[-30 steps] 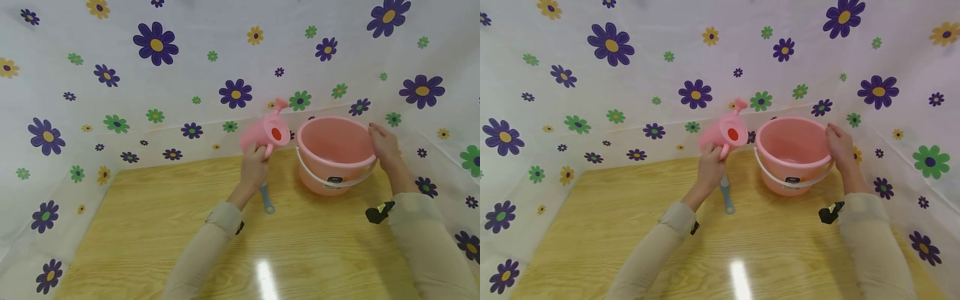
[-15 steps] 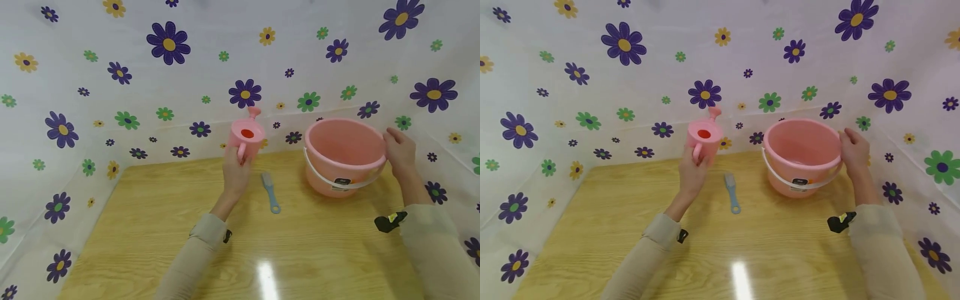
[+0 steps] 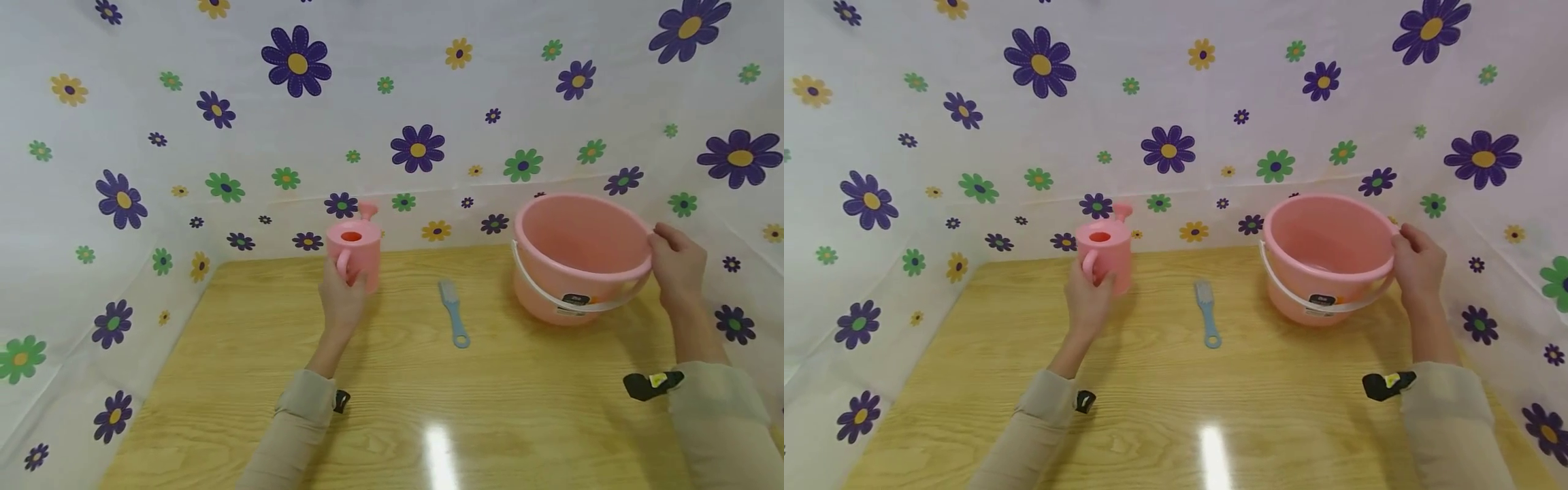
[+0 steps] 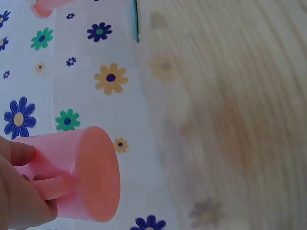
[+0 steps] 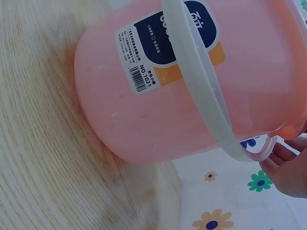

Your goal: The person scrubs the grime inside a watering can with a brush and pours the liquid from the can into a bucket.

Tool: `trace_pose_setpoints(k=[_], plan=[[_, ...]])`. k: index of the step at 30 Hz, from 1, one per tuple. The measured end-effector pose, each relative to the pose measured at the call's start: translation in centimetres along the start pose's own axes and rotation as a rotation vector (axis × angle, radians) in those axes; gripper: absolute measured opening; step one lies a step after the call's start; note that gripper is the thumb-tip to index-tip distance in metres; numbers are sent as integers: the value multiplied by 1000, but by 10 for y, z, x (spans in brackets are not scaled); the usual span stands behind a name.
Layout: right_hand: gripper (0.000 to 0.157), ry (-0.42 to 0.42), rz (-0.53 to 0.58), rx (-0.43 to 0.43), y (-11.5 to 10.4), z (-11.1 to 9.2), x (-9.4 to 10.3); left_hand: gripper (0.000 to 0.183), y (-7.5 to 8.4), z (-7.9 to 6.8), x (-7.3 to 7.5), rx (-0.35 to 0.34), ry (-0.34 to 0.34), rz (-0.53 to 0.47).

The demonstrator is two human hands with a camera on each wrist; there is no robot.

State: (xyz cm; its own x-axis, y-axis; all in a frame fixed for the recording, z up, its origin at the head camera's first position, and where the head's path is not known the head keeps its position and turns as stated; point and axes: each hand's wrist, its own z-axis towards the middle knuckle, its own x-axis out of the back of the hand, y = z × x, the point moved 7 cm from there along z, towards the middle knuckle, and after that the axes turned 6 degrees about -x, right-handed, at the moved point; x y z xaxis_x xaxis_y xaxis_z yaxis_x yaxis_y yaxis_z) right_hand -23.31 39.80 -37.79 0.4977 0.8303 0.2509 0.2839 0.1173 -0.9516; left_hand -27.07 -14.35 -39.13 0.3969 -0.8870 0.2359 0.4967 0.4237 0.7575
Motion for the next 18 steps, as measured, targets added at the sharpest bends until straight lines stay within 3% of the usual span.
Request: trace_pose_setpoints(k=[4,10,13,17,18], plan=[[52,14,89,-24,4,-7,7,48,-17,-4,14,85,6,30],[44,142,326,-33,7,-26,14,39,-42,-8,30,161,33,47],[44,235,232,73,1,-45,12,39,-49,-8,38,164,51,54],[41,376,94,288,-14,-76,2,36,-58,-7,46,173,70,76],[39,393,102,348,-18,-83,-2,36,-60,-6,47,179,71,76]])
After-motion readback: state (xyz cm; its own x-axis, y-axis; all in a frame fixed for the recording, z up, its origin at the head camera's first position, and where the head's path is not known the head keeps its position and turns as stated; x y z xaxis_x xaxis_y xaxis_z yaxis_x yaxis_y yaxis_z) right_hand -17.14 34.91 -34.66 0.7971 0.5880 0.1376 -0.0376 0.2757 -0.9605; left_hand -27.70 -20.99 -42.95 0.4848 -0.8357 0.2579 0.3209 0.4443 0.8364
